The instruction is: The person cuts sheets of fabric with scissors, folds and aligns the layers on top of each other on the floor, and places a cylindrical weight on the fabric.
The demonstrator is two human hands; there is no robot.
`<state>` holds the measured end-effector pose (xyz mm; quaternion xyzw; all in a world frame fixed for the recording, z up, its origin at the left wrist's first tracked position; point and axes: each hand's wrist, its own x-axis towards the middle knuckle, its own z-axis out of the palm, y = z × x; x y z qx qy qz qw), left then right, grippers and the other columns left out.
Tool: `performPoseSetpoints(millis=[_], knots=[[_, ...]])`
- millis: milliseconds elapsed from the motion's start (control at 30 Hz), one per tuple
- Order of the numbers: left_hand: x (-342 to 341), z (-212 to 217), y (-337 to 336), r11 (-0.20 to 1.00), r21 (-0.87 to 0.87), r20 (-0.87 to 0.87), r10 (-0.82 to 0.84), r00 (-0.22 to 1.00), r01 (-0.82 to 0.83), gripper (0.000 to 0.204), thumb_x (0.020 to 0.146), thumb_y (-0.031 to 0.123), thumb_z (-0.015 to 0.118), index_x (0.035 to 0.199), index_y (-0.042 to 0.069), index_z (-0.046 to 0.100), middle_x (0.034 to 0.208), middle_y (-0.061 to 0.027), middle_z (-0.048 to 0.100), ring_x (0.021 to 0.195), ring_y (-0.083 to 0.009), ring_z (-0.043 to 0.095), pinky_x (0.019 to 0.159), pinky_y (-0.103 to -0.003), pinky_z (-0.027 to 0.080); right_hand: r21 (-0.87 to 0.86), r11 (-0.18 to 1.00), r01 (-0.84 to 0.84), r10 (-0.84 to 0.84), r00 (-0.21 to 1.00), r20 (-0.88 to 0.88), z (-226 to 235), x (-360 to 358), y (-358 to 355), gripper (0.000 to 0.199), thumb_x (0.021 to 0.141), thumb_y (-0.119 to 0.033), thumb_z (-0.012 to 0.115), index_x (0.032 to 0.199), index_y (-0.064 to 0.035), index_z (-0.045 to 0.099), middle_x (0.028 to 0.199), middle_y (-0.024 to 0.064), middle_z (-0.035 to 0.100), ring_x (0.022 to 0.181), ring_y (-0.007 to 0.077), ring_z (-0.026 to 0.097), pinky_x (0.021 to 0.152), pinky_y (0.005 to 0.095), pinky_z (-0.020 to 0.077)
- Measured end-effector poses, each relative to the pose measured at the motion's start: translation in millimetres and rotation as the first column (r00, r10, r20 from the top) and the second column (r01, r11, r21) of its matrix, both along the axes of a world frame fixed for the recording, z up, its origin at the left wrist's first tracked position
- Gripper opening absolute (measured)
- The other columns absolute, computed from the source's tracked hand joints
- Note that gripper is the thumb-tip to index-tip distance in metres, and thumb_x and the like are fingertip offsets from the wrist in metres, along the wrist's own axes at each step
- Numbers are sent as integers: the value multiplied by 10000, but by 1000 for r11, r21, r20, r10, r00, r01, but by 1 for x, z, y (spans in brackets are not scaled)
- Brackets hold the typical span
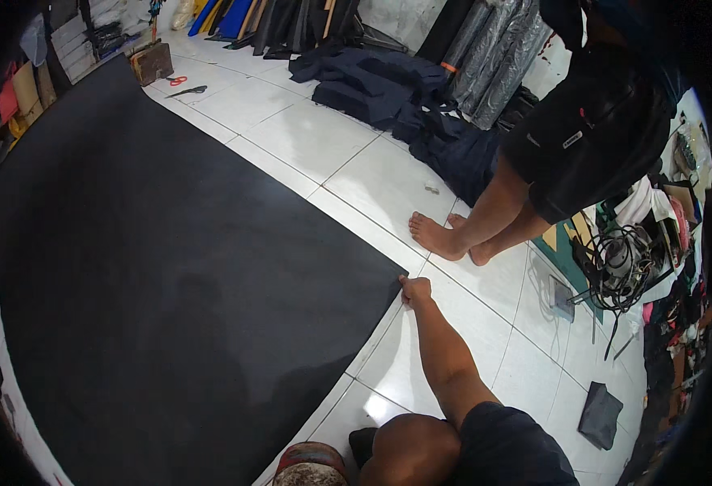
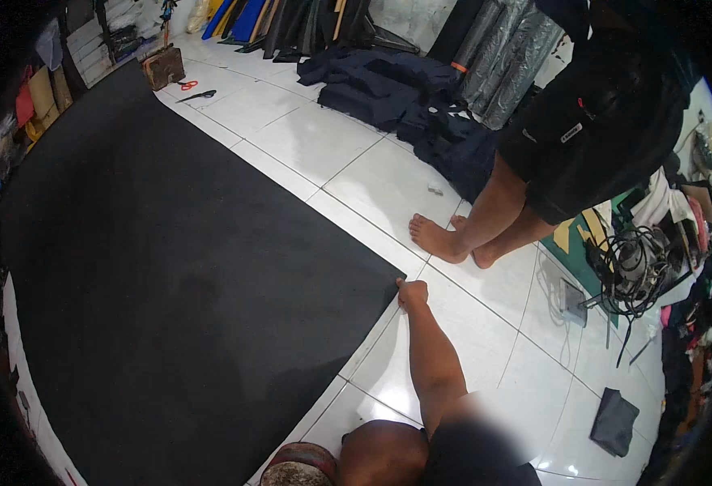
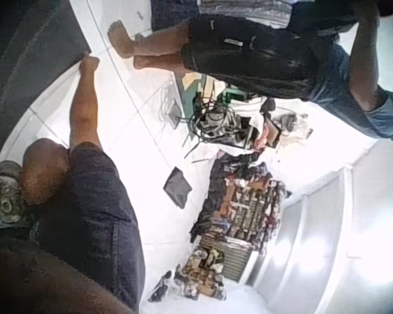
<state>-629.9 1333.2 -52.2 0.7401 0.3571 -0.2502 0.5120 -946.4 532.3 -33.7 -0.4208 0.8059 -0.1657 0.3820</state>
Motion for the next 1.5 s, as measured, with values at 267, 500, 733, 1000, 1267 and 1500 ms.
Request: performPoseSetpoints(millis=[267, 500, 733, 1000, 1267, 1500], knots=[[7, -22, 64, 922, -80, 143, -366, 920, 379, 514, 934, 392, 595, 1289, 39, 480, 1132, -160, 516, 1014, -267, 463, 880, -390, 418, -216, 767, -605, 406, 717, -567, -7, 0, 5, 279, 899, -319, 613, 1078, -105, 616, 1061, 210, 607, 999, 391, 620, 845, 501, 503], [-14, 9, -24, 988, -86, 235, 147, 961, -130, 191, 928, 188, 607, 853, 40, 513, 682, -67, 519, 549, -163, 507, 477, -325, 402, -355, 540, -763, 429, 612, -664, 31, 26, 45, 281, 854, -251, 665, 1027, -31, 644, 1037, 190, 601, 963, 362, 610, 820, 465, 497], [-18, 12, 5, 999, -36, 153, 23, 988, -17, 264, 926, 229, 631, 866, 9, 496, 698, -90, 584, 547, -176, 593, 475, -262, 502, -272, -226, -935, 871, -68, -487, 64, 99, 261, 397, 846, -249, 698, 1193, -79, 608, 1286, 163, 537, 1215, 327, 498, 1025, 509, 368], [-19, 20, -15, 995, -91, 197, 67, 978, -49, 239, 903, 174, 654, 836, 17, 486, 719, -64, 550, 551, -157, 579, 490, -278, 528, -76, -341, -937, 805, -250, -538, 49, 86, 272, 403, 938, -300, 593, 1308, -142, 566, 1416, 128, 454, 1348, 307, 396, 1100, 492, 308], [-19, 15, -11, 990, -120, 236, 105, 966, -78, 217, 887, 136, 655, 892, -17, 501, 786, -105, 575, 538, -171, 582, 492, -285, 546, -114, -370, -922, 774, -238, -587, 44, 87, 272, 359, 899, -294, 655, 1221, -136, 646, 1368, 122, 518, 1306, 299, 459, 1058, 483, 358], [-23, 15, -10, 988, -124, 289, 124, 949, -91, 202, 876, 123, 659, 850, -41, 545, 793, -98, 580, 549, -177, 576, 483, -279, 525, -119, -410, -904, 727, -245, -641, 38, 90, 276, 367, 868, -266, 684, 1211, -140, 652, 1353, 115, 541, 1250, 314, 517, 1001, 478, 419]])
